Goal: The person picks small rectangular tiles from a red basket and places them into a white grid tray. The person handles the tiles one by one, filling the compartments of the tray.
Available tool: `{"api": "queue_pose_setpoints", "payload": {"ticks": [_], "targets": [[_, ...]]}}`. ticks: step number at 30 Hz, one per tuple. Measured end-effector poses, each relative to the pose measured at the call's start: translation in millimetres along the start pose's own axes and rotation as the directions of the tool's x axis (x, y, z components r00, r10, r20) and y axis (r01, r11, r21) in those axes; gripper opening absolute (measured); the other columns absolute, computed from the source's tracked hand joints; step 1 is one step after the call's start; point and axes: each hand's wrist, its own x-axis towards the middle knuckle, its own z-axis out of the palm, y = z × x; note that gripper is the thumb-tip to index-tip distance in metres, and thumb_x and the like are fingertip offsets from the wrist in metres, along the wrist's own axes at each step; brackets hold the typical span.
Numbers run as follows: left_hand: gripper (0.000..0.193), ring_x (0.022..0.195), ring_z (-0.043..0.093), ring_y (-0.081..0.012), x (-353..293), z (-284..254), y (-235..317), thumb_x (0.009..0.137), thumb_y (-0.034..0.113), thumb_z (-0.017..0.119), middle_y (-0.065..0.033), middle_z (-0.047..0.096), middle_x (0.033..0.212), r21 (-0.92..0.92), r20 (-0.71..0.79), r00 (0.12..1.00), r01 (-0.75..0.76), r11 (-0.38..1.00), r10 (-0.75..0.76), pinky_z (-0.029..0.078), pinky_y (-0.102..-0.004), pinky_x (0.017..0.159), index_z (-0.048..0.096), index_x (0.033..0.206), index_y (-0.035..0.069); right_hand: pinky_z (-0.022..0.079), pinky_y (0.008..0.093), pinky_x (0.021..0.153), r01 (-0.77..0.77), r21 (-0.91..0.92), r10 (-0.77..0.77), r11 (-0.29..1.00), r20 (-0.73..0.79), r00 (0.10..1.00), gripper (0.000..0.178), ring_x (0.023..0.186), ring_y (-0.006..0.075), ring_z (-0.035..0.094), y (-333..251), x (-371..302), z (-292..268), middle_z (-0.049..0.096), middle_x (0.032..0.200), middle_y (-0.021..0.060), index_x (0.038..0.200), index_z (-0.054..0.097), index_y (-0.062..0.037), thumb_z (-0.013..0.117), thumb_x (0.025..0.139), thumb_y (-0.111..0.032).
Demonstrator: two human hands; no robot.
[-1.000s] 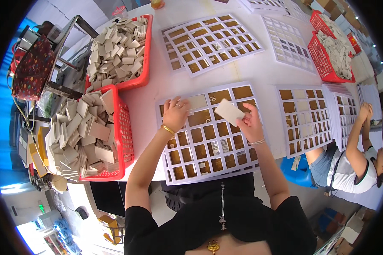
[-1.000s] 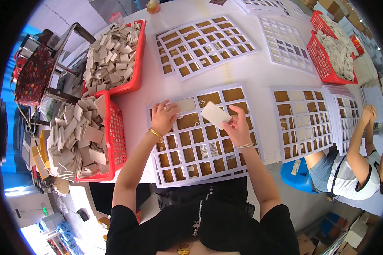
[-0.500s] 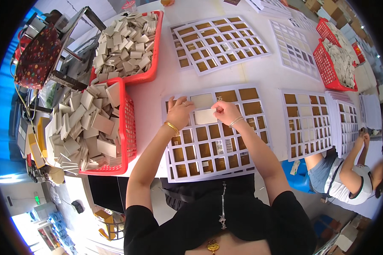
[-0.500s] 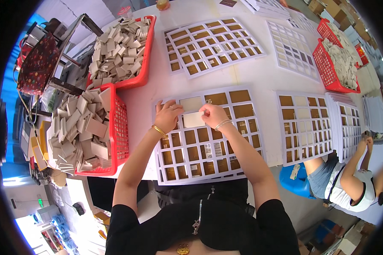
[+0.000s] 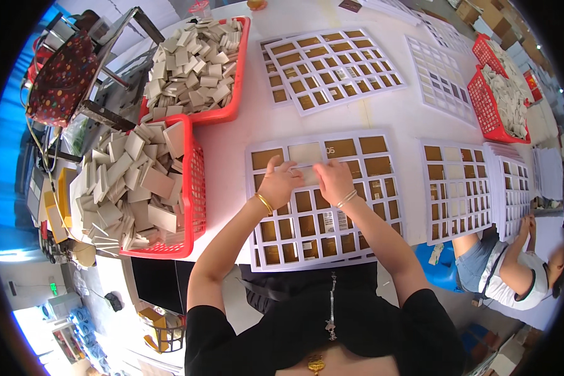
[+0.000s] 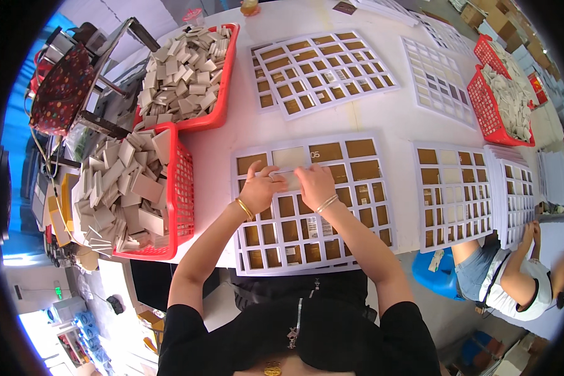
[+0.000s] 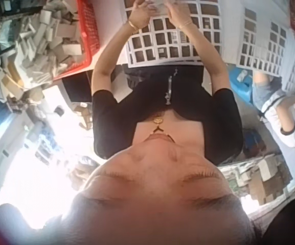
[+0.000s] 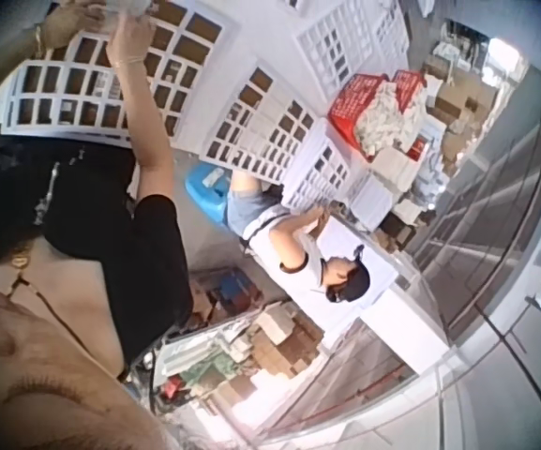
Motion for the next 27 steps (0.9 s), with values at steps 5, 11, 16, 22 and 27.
{"api": "queue_pose_setpoints", "payload": {"ticks": [5, 11, 16, 22, 27], "targets": [[0.034, 0.113, 0.053, -0.0213, 21.7, -21.5, -4.9, 0.07, 0.0, 0.059, 0.0023, 0.065, 0.104, -0.015, -0.012, 1.0, -0.005, 1.0, 0.005, 0.025, -0.0498, 0.107, 0.067, 0.098, 0.017, 0.039, 0.041, 0.078, 0.0, -0.021, 0.001, 1.0, 0.078, 0.997, 0.035, 0.089, 0.0238, 0.057, -19.8, -5.7, -14.2, 0.062, 0.085, 0.0037, 0.098, 0.055, -0.011, 0.064, 0.066, 0.002], [0.035, 0.086, 0.056, -0.0351, 83.2, -90.6, -90.3, 0.074, 0.002, 0.06, -0.015, 0.057, 0.093, -0.085, -0.758, 0.608, 0.268, 0.96, -0.237, 0.045, -0.0432, 0.075, 0.056, 0.108, 0.005, 0.039, 0.0389, 0.077, 0.008, -0.111, 0.021, 0.994, 0.254, 0.967, 0.024, 0.089, 0.0236, 0.058, -27.9, -10.4, -9.5, 0.065, 0.081, 0.007, 0.097, 0.058, -0.0077, 0.062, 0.074, -0.008], [0.058, 0.116, 0.046, -0.0424, 95.3, -122.4, -194.0, 0.073, 0.005, 0.062, -0.0255, 0.044, 0.126, -0.1, -0.442, 0.639, 0.662, 0.743, -0.629, 0.042, -0.046, 0.097, 0.044, 0.128, 0.009, 0.04, 0.0406, 0.075, -0.058, -0.114, 0.088, 0.992, 0.28, 0.956, 0.018, 0.087, 0.0245, 0.06, -25.7, -10.4, -7.4, 0.064, 0.077, 0.0069, 0.092, 0.058, -0.0095, 0.061, 0.074, -0.008], [0.045, 0.122, 0.043, -0.044, 84.8, -70.1, -278.7, 0.091, 0.025, 0.046, -0.0174, 0.04, 0.138, 0.165, 0.029, 0.631, 0.762, 0.627, -0.775, 0.042, -0.0512, 0.099, 0.039, 0.136, 0.03, 0.04, 0.0406, 0.074, -0.048, -0.063, 0.061, 0.997, 0.218, 0.974, 0.016, 0.083, 0.0236, 0.061, -24.9, -13.7, -8.0, 0.063, 0.076, 0.0055, 0.088, 0.057, -0.0099, 0.061, 0.073, -0.007], [0.035, 0.116, 0.049, -0.0429, 98.8, -85.0, -247.8, 0.093, 0.02, 0.045, -0.0184, 0.046, 0.13, 0.21, -0.017, 0.656, 0.741, 0.638, -0.755, 0.049, -0.0495, 0.09, 0.044, 0.128, 0.025, 0.039, 0.0393, 0.073, -0.049, -0.077, 0.064, 0.996, 0.211, 0.975, 0.018, 0.084, 0.0225, 0.061, -23.9, -15.2, -10.2, 0.064, 0.079, 0.0046, 0.091, 0.057, -0.0086, 0.062, 0.073, -0.008]]}}
